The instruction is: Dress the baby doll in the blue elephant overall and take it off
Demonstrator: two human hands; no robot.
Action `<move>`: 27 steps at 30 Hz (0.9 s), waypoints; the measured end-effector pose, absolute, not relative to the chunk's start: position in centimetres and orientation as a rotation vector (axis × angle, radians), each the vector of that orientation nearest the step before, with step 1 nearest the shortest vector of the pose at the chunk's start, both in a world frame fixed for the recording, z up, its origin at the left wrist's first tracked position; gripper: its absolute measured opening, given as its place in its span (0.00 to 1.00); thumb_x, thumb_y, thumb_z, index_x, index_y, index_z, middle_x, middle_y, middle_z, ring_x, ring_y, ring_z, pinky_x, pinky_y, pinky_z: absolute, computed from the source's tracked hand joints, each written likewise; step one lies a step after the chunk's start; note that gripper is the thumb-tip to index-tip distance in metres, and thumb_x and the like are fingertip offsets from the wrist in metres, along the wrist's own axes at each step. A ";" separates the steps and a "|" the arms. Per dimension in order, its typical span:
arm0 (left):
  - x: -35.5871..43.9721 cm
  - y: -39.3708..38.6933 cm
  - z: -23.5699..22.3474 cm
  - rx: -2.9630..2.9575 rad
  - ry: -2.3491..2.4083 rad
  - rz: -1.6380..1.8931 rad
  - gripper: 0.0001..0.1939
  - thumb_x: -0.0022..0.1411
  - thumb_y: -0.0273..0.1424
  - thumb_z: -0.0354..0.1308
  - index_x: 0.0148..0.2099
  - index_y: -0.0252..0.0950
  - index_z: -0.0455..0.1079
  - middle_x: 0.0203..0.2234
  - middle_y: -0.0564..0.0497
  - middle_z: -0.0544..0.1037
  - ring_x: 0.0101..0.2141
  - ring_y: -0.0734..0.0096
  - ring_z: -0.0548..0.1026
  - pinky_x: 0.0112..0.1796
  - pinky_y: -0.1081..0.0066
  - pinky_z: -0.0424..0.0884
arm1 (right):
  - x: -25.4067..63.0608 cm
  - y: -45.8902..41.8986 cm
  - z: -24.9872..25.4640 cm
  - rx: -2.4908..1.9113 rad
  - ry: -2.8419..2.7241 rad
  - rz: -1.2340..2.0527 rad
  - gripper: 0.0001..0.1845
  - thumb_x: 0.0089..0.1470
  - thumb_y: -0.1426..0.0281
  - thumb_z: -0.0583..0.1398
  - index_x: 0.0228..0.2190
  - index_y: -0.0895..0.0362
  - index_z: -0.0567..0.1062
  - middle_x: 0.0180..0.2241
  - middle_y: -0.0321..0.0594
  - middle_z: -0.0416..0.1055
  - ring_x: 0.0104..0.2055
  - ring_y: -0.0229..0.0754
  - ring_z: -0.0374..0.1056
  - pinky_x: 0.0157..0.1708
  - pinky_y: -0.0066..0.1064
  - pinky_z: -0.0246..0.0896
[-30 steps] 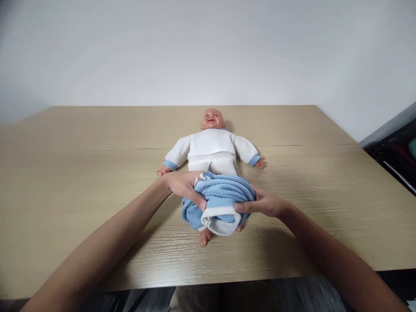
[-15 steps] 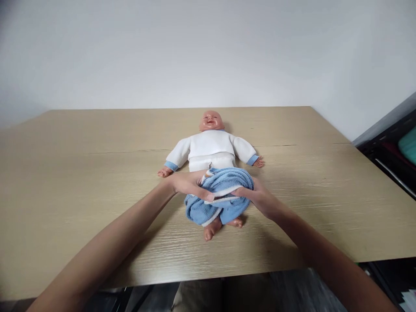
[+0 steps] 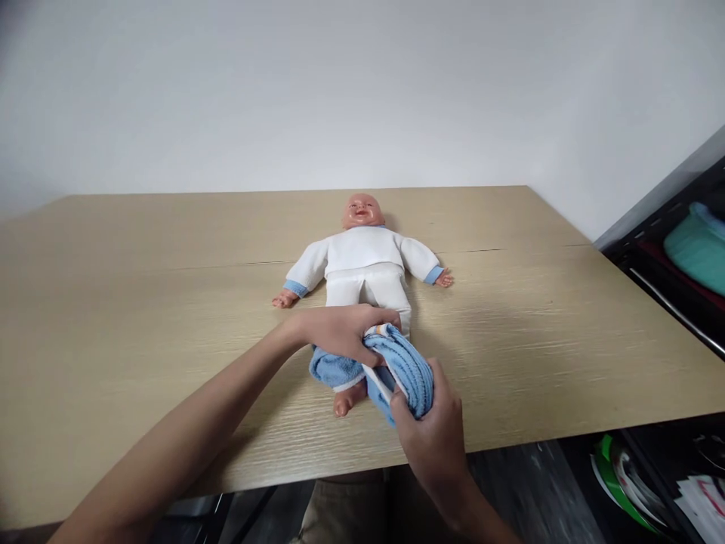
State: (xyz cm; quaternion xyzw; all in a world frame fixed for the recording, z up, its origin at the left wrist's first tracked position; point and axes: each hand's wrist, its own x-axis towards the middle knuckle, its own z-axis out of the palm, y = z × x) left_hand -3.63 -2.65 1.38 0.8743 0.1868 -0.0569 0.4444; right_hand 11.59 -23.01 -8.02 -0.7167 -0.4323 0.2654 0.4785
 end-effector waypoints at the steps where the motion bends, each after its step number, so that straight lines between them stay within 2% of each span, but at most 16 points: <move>1: -3.5 -2.9 1.4 2.212 0.498 -0.152 0.20 0.59 0.33 0.71 0.52 0.38 0.73 0.38 0.52 0.81 0.38 0.61 0.80 0.40 0.66 0.70 | 11.9 -23.0 -8.4 -1.781 -1.075 0.594 0.17 0.57 0.55 0.66 0.43 0.52 0.77 0.38 0.50 0.84 0.39 0.60 0.80 0.42 0.50 0.76; 3: -3.3 -3.4 1.4 2.283 0.547 -0.166 0.20 0.57 0.31 0.72 0.51 0.38 0.72 0.37 0.52 0.80 0.37 0.61 0.79 0.38 0.66 0.68 | 12.6 -22.8 -8.9 -1.810 -1.130 0.500 0.11 0.59 0.58 0.64 0.39 0.50 0.75 0.35 0.47 0.81 0.36 0.58 0.77 0.40 0.49 0.72; 5: -3.1 -3.8 1.3 2.339 0.582 -0.178 0.22 0.58 0.33 0.72 0.52 0.38 0.71 0.37 0.51 0.80 0.38 0.59 0.79 0.38 0.66 0.67 | 13.0 -22.6 -9.1 -1.794 -1.173 0.406 0.08 0.60 0.61 0.62 0.39 0.50 0.73 0.37 0.46 0.79 0.39 0.58 0.75 0.42 0.48 0.71; 9: -2.8 -5.0 1.4 2.444 0.688 -0.258 0.27 0.61 0.37 0.71 0.59 0.38 0.69 0.40 0.47 0.80 0.39 0.53 0.80 0.36 0.65 0.65 | 13.5 -22.3 -9.1 -1.745 -1.196 0.394 0.16 0.59 0.64 0.60 0.48 0.53 0.76 0.48 0.52 0.79 0.51 0.62 0.76 0.53 0.51 0.72; 13: -3.3 -6.5 2.0 2.443 0.778 -0.302 0.27 0.65 0.35 0.67 0.63 0.40 0.67 0.39 0.48 0.80 0.39 0.53 0.80 0.35 0.65 0.65 | 14.0 -22.4 -9.3 -1.794 -1.196 0.560 0.17 0.59 0.63 0.60 0.48 0.54 0.79 0.46 0.52 0.83 0.48 0.61 0.79 0.50 0.49 0.74; 16: -3.9 -7.7 2.0 2.457 0.816 -0.184 0.22 0.65 0.31 0.67 0.59 0.40 0.67 0.43 0.47 0.81 0.43 0.53 0.81 0.40 0.64 0.69 | 14.3 -22.6 -9.7 -1.803 -1.194 0.626 0.20 0.58 0.61 0.62 0.49 0.54 0.81 0.45 0.53 0.85 0.47 0.62 0.81 0.48 0.48 0.76; 20: -4.4 -9.1 1.2 2.499 0.949 -0.097 0.21 0.63 0.30 0.68 0.55 0.38 0.67 0.46 0.42 0.82 0.51 0.46 0.79 0.47 0.59 0.72 | 14.0 -22.8 -10.0 -1.800 -1.159 0.705 0.20 0.57 0.59 0.63 0.48 0.54 0.83 0.46 0.54 0.86 0.49 0.63 0.82 0.48 0.48 0.79; 25: -4.9 -9.7 -0.1 2.385 1.028 0.012 0.21 0.64 0.32 0.66 0.56 0.38 0.65 0.46 0.42 0.82 0.50 0.46 0.79 0.48 0.56 0.73 | 13.7 -22.7 -10.1 -1.782 -1.028 0.823 0.28 0.56 0.57 0.64 0.54 0.57 0.81 0.54 0.57 0.85 0.57 0.66 0.81 0.58 0.55 0.78; 27: -5.3 -9.6 -0.4 2.276 1.009 0.118 0.21 0.61 0.31 0.67 0.55 0.39 0.66 0.48 0.43 0.81 0.50 0.47 0.79 0.49 0.56 0.73 | 13.5 -22.5 -9.8 -1.710 -0.985 0.910 0.26 0.56 0.58 0.65 0.54 0.57 0.81 0.53 0.55 0.85 0.56 0.64 0.81 0.57 0.53 0.79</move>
